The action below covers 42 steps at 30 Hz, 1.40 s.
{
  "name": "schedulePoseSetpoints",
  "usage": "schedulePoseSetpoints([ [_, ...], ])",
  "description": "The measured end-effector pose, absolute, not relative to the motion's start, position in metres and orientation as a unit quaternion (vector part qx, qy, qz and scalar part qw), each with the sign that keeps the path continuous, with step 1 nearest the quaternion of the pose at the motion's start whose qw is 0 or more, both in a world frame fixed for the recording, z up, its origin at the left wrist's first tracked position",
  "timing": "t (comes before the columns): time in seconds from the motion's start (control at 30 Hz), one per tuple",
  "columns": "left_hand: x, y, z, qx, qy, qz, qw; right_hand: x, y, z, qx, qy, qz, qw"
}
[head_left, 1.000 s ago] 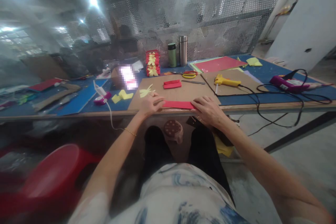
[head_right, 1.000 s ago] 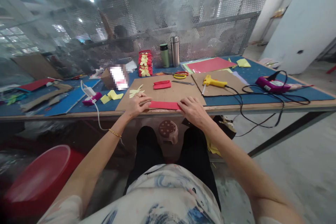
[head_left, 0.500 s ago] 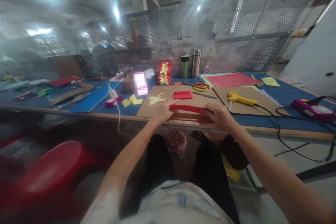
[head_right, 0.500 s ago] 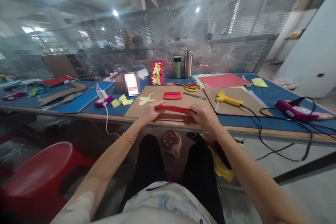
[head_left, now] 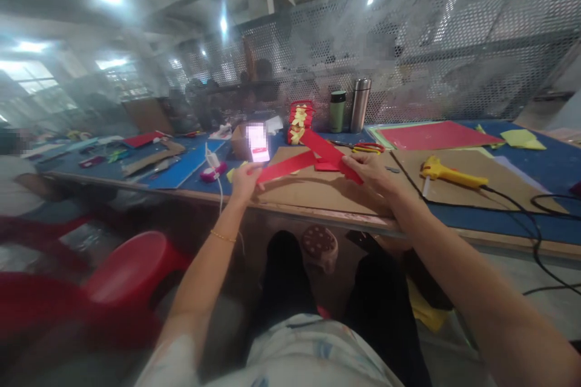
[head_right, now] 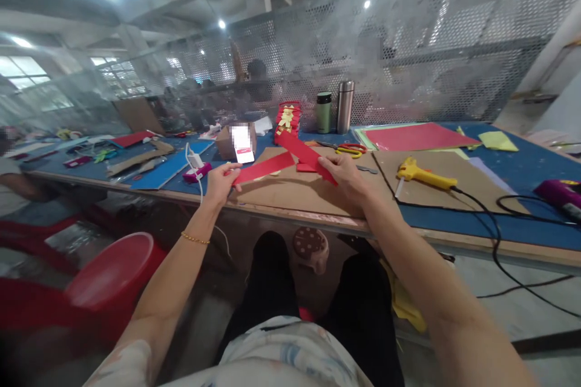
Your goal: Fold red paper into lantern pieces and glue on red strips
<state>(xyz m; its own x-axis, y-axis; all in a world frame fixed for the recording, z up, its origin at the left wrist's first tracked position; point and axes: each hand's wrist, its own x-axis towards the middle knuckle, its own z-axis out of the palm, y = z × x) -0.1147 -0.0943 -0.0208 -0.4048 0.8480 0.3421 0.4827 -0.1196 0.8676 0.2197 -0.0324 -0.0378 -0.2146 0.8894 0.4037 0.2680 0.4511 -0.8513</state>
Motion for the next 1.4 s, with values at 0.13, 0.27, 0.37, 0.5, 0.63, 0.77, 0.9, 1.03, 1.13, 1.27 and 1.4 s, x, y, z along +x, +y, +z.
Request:
schedulePoseSetpoints([
  [0.13,-0.14,-0.093,-0.024,0.46,0.703,0.531,0.11,0.228,-0.028,-0.047,-0.43,-0.692,0.328,0.478],
  [0.27,-0.148,-0.096,-0.025,0.464,0.753,0.463,0.055,0.233,-0.026,-0.051,-0.434,-0.699,0.321,0.468],
  [0.37,-0.146,-0.103,-0.019,0.49,0.767,0.414,0.005,0.234,-0.025,-0.05,-0.426,-0.71,0.321,0.459],
  [0.5,-0.117,-0.11,-0.016,0.616,0.697,0.326,-0.168,0.234,-0.031,-0.051,-0.411,-0.713,0.343,0.453],
  [0.63,-0.055,-0.102,-0.026,0.79,0.494,0.293,-0.216,0.233,-0.042,-0.052,-0.381,-0.718,0.389,0.433],
  [0.77,-0.004,-0.084,-0.039,0.853,0.4,0.254,-0.217,0.235,-0.05,-0.048,-0.36,-0.721,0.437,0.401],
  [0.9,0.006,-0.078,-0.044,0.863,0.382,0.26,-0.204,0.239,-0.053,-0.044,-0.385,-0.759,0.395,0.345],
  [1.03,-0.003,-0.083,-0.047,0.883,0.367,0.191,-0.221,0.24,-0.052,-0.047,-0.425,-0.817,0.211,0.328],
  [1.13,-0.004,-0.085,-0.049,0.898,0.366,0.14,-0.199,0.24,-0.057,-0.055,-0.444,-0.812,0.065,0.372],
  [1.27,-0.002,-0.09,-0.048,0.908,0.362,0.111,-0.179,0.246,-0.077,-0.064,-0.373,-0.835,0.074,0.398],
  [1.4,0.001,-0.103,-0.045,0.901,0.358,0.125,-0.212,0.253,-0.093,-0.067,-0.338,-0.863,0.111,0.358],
])
